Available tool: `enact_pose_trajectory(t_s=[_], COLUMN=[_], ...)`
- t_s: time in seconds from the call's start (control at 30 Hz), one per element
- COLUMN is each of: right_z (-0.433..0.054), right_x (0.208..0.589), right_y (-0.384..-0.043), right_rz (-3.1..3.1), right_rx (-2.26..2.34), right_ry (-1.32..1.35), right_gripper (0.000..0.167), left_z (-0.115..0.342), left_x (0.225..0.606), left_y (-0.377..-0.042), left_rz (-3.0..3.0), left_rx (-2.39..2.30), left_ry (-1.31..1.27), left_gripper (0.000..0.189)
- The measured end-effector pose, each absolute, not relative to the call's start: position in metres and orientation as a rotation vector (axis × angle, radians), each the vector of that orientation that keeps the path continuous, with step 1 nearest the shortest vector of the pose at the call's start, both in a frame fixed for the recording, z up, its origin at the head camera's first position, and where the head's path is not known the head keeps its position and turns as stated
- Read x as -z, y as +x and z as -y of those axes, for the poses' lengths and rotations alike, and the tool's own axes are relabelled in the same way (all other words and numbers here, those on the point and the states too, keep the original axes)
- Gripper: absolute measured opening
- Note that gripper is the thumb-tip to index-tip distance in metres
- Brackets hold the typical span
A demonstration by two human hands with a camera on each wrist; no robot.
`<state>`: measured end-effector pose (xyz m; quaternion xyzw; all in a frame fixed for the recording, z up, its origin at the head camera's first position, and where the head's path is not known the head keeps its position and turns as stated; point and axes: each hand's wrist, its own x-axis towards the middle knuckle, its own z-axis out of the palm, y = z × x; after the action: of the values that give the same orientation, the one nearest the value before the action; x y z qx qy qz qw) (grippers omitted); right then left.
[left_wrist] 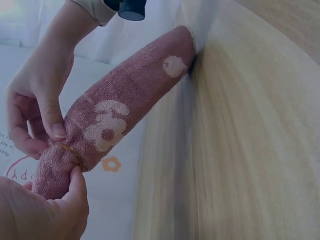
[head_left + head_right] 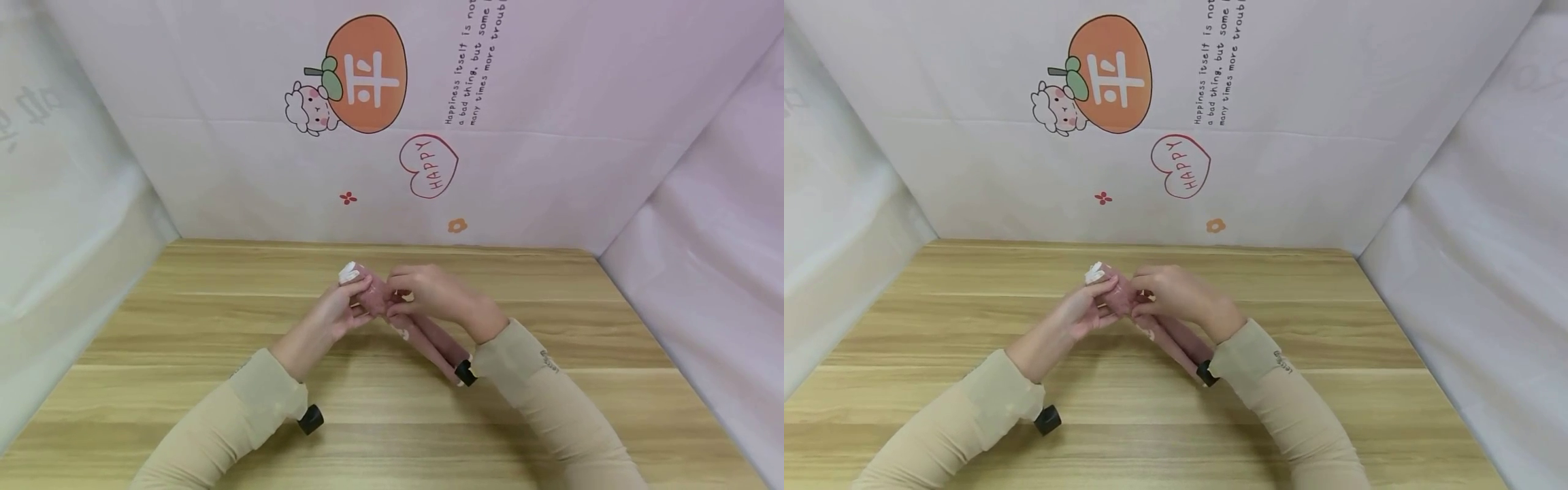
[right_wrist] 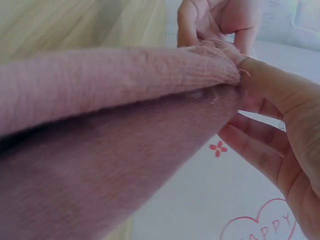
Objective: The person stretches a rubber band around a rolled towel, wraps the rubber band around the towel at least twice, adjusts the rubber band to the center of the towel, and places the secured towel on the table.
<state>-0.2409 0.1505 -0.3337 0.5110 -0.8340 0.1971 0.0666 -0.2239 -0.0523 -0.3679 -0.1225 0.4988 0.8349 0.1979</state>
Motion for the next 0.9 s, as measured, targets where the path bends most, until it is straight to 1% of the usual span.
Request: enact_pose_trajectory(t_s=[0.33, 0.57, 0.67, 0.77, 0.9], right_z=[-0.15, -0.142, -0.141, -0.141, -0.143], right_x=[0.338, 0.332, 0.332, 0.332, 0.333], right_y=[-0.242, -0.246, -0.248, -0.251, -0.252], right_rz=[2.538, 2.65, 2.666, 2.667, 2.685], right_rx=[-0.589, -0.627, -0.664, -0.684, -0.708], right_ry=[1.539, 1.581, 1.593, 1.599, 1.6], right_gripper=[0.02, 0.021, 0.022, 0.022, 0.022], left_z=[0.05, 0.052, 0.052, 0.053, 0.052], left_x=[0.369, 0.371, 0.371, 0.37, 0.37], left_y=[-0.225, -0.222, -0.223, -0.223, -0.224], left_rz=[-1.424, -1.411, -1.414, -1.392, -1.359], left_rx=[-2.329, -2.334, -2.332, -2.35, -2.375], left_ry=[-0.335, -0.336, -0.343, -0.361, -0.408], left_gripper=[0.034, 0.04, 0.039, 0.035, 0.024])
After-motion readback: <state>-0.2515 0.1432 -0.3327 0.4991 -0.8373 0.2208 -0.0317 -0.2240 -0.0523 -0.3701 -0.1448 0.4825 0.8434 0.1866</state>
